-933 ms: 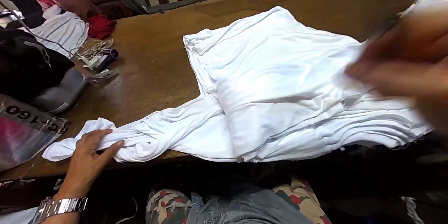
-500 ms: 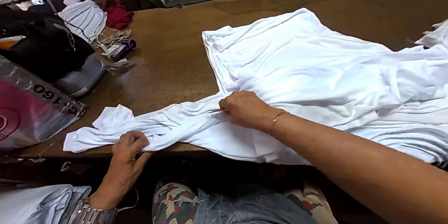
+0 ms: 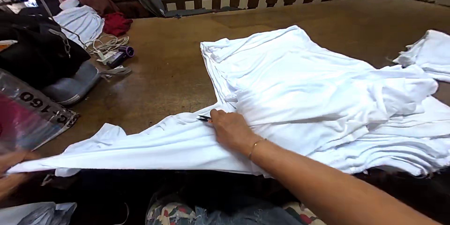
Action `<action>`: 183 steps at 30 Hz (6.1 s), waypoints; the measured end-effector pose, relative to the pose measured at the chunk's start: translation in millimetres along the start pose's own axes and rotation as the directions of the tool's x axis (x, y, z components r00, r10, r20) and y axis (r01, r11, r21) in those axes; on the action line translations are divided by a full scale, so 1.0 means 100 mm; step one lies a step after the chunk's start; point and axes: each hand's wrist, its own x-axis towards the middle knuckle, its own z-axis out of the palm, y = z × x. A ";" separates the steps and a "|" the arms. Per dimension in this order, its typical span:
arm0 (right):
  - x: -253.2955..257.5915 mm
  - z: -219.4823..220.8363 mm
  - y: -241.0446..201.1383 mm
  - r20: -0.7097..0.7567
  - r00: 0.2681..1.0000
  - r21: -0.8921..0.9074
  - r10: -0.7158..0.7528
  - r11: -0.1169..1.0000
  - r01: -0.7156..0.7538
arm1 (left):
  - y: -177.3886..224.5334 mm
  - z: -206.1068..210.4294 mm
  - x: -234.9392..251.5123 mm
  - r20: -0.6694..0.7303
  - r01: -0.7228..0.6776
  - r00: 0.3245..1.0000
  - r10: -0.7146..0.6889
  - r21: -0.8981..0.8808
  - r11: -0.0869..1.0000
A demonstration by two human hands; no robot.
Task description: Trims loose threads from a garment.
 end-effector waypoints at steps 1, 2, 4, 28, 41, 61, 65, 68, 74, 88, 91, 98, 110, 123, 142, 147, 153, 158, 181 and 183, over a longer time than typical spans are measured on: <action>-0.05 0.04 -0.02 -0.027 0.999 -0.009 -0.018 1.000 0.018 | -0.07 0.02 -0.05 0.017 -0.003 1.000 0.004 -0.044 0.999; -0.09 0.05 -0.02 -0.044 0.999 -0.011 -0.030 0.999 0.030 | -0.15 0.05 -0.09 0.046 -0.008 0.999 0.012 -0.084 0.996; -0.15 0.09 0.01 -0.104 0.991 -0.039 -0.084 0.996 0.081 | -0.41 0.10 -0.07 0.130 -0.013 0.991 0.028 -0.110 0.994; -0.10 -0.04 -0.13 -0.146 0.988 0.386 0.052 0.922 0.008 | -0.80 0.21 -0.47 -0.064 0.095 0.980 -0.187 -0.676 0.731; -1.22 -0.17 -1.12 -0.244 0.905 0.922 -0.349 0.206 0.328 | 0.68 0.98 -1.35 -0.185 -0.420 0.885 0.427 -0.711 0.564; -1.56 -0.33 -0.74 -0.196 0.978 0.976 -0.066 0.085 0.201 | 1.21 1.49 -1.75 -0.429 -0.537 0.842 0.327 -0.724 0.434; -1.59 -0.29 -0.66 -0.231 0.966 0.972 -0.116 0.021 0.235 | 1.23 1.54 -1.69 -0.457 -0.519 0.855 0.246 -0.743 0.424; -1.61 -0.18 -0.55 -0.281 0.927 0.944 -0.248 0.104 0.314 | 1.16 1.56 -1.63 -0.458 -0.484 0.874 0.161 -0.790 0.377; -1.66 -0.08 -0.53 -0.135 0.974 0.990 -0.183 -0.055 0.127 | 1.25 1.65 -1.61 -0.184 -0.186 0.981 -0.058 -0.982 -0.033; -1.65 -0.20 -0.59 -0.257 0.966 0.961 0.018 0.115 0.253 | 1.36 1.84 -1.69 -0.503 -0.575 0.796 0.337 -0.454 0.681; -1.62 -0.22 -0.54 -0.320 0.947 0.937 -0.012 0.146 0.318 | 1.41 1.91 -1.65 -0.444 -0.547 0.834 0.328 -0.583 0.601; -1.63 -0.12 -0.38 -0.333 0.943 0.890 -0.001 0.330 0.315 | 1.41 1.88 -1.55 -0.386 -0.446 0.893 0.232 -0.830 0.335; -1.68 -0.30 -0.37 0.095 0.995 0.961 0.021 -0.263 -0.086 | 1.39 2.00 -1.43 -0.415 -0.495 0.867 0.274 -0.664 0.560; -1.64 -0.23 -0.32 0.301 0.953 0.932 0.038 -0.225 -0.285 | 1.37 1.90 -1.43 0.098 0.201 0.954 0.282 -0.909 -0.365; -1.67 -0.14 -0.12 -0.485 0.864 0.803 -0.134 0.322 0.501 | 1.54 1.96 -1.42 -0.227 -0.355 0.900 0.371 -0.876 0.325; -1.78 -0.23 0.00 -0.439 0.773 0.594 -0.457 0.498 0.632 | 1.47 2.04 -1.36 -0.233 -0.328 0.911 0.339 -0.908 0.259; -1.97 -0.24 0.15 -0.408 0.892 0.498 -0.191 0.773 0.393 | 1.43 1.95 -1.37 -0.189 -0.282 0.919 0.345 -0.929 0.241; -1.95 -0.11 0.25 -0.497 0.852 0.350 -0.165 0.860 0.371 | 1.47 1.94 -1.39 -0.146 -0.219 0.930 0.338 -0.958 0.187; -1.88 0.02 0.06 -0.596 0.782 0.255 -0.183 0.880 0.400 | 1.58 1.96 -1.44 -0.046 -0.080 0.969 0.244 -0.988 0.129; -1.88 0.02 0.08 -0.568 0.809 0.360 -0.154 0.837 0.412 | 1.58 1.99 -1.44 -0.051 -0.083 0.973 0.225 -0.988 0.134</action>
